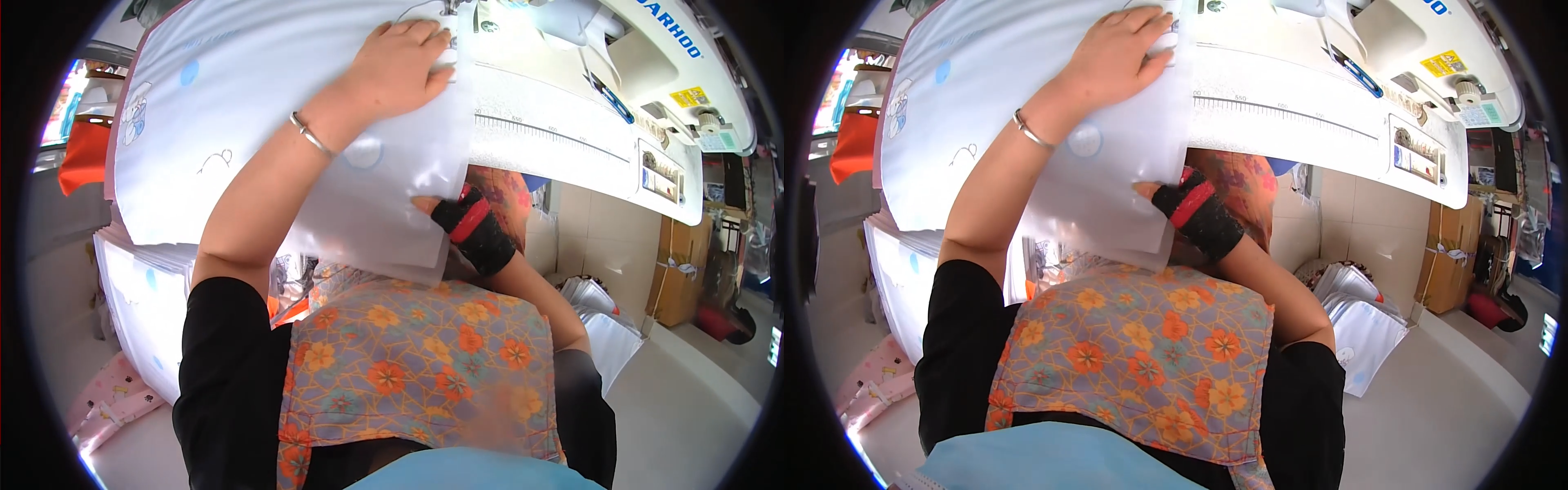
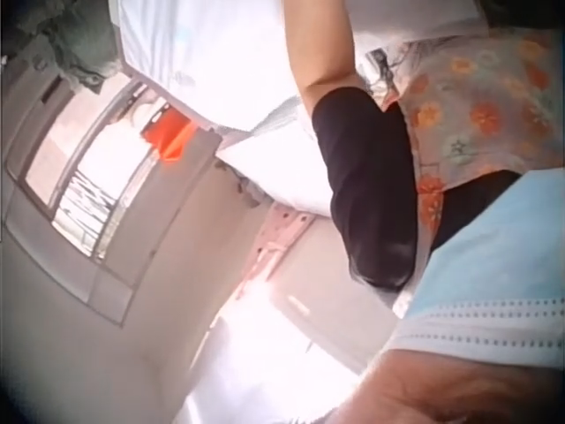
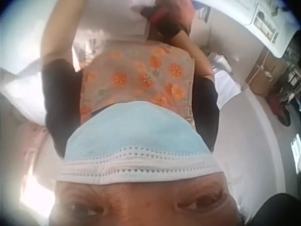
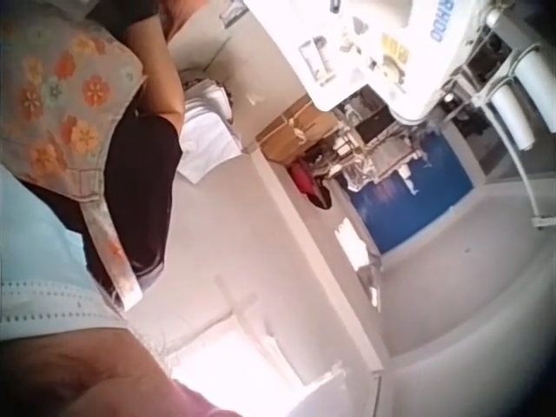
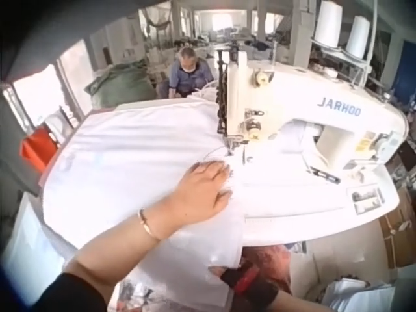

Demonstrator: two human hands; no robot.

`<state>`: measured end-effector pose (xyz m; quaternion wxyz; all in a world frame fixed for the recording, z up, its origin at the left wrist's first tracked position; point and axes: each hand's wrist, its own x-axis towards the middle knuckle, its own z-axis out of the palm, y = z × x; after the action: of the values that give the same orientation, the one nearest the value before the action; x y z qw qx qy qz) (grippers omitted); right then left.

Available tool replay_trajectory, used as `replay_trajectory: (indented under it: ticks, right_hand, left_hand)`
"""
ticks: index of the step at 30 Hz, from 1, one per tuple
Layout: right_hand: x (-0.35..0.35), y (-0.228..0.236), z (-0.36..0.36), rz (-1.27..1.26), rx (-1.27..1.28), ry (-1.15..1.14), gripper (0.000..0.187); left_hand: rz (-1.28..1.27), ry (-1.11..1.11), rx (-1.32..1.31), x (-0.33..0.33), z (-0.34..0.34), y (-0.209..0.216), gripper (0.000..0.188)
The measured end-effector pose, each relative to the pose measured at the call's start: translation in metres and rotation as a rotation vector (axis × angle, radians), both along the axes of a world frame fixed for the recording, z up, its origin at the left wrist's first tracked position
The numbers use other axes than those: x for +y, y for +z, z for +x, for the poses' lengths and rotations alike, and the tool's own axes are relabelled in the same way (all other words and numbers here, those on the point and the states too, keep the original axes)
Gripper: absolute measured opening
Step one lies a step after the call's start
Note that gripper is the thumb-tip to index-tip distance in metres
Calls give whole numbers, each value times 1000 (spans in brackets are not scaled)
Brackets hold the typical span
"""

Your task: Sewing fabric pieces together using an industrial sewing machine to create pillowcases.

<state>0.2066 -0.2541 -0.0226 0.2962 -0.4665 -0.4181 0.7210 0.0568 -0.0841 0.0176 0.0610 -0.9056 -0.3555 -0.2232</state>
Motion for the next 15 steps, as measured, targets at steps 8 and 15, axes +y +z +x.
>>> replay_trajectory:
  ticks: [8,15]
  right_hand:
    - [7,8,-13,318,-186,-228,37]
    - [1,43,-8,167,-42,-325,33]
  left_hand:
    - [-198,-66,27,8,-7,14,55]
    - [-104,-307,-74,-50,-33,15,46]
